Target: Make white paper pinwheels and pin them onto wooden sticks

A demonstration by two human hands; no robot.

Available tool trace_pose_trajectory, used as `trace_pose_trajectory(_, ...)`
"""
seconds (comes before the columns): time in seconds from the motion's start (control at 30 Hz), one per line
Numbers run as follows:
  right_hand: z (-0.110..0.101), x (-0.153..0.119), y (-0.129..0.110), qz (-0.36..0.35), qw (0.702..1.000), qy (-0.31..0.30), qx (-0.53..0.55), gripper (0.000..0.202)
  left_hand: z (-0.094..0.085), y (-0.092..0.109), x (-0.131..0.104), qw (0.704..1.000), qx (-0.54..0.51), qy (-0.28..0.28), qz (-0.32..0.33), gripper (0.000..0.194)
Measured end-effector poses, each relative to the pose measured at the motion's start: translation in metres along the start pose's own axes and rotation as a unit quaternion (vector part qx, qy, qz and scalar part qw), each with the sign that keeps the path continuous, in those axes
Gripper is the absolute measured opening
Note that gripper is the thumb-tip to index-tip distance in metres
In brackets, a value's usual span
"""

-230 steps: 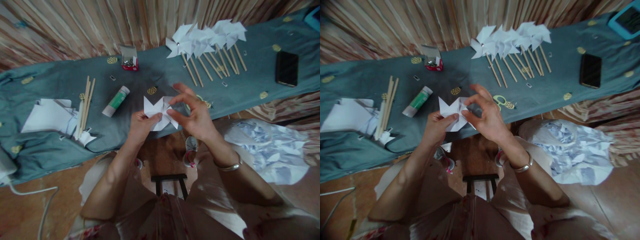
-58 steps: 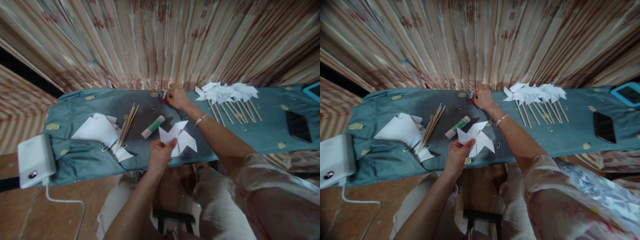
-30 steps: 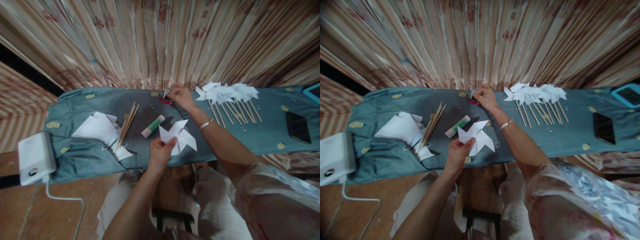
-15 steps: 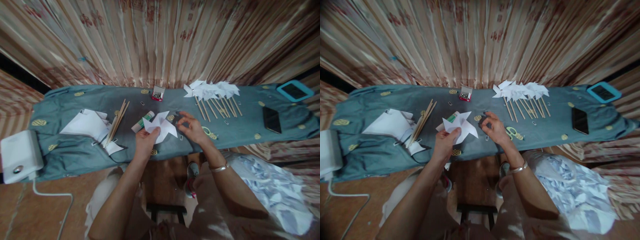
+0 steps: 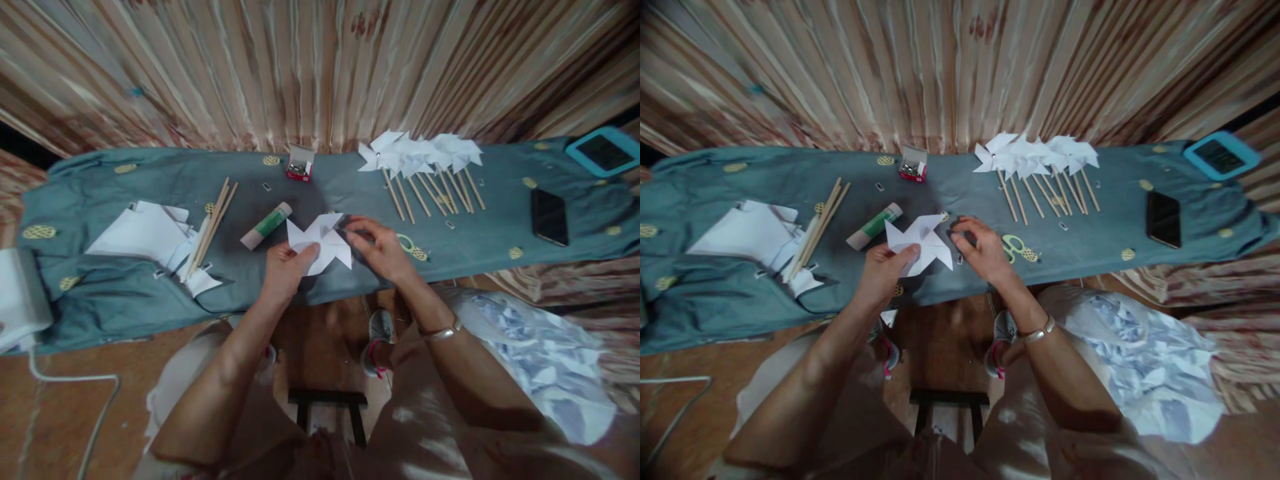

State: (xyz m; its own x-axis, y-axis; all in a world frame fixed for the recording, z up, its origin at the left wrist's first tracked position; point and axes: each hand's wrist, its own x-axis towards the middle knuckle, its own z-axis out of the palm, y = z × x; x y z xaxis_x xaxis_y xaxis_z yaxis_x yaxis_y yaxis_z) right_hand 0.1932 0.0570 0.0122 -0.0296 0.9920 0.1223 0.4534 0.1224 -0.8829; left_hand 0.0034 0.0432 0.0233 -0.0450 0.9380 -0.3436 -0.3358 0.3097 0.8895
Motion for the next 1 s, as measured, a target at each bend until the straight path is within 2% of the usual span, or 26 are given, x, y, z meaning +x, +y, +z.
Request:
trace_pose_trajectory(0.07,-0.001,-0.001,-0.008,0.085,0.988,0.005,0.129,0.033,0.001,-0.003,0.0,1.0,0.011,-0.01,-0.001,0.03)
trace_pose_trajectory(0.13,0.002,-0.005,-0.019,0.147,0.957,-0.026,0.25,0.039,0.003,-0.005,-0.001,1.0,0.017,-0.024,-0.003,0.03)
trace_pose_trajectory(0.23,0.01,-0.013,-0.032,0.182,0.915,-0.079,0.351,0.044,0.007,-0.007,-0.003,0.999,0.023,-0.043,-0.004,0.03)
trace_pose_trajectory(0.33,0.015,-0.018,-0.039,0.193,0.897,-0.087,0.388,0.051,0.009,-0.007,-0.004,0.998,0.025,-0.055,0.002,0.031)
trace_pose_trajectory(0.7,0.015,-0.016,-0.029,0.184,0.917,-0.048,0.35,0.062,0.011,-0.016,0.0,0.993,0.079,-0.066,0.058,0.023)
trace_pose_trajectory(1.0,0.018,-0.016,-0.027,0.182,0.933,-0.039,0.308,0.061,0.008,-0.02,0.002,0.985,0.119,-0.072,0.097,0.017)
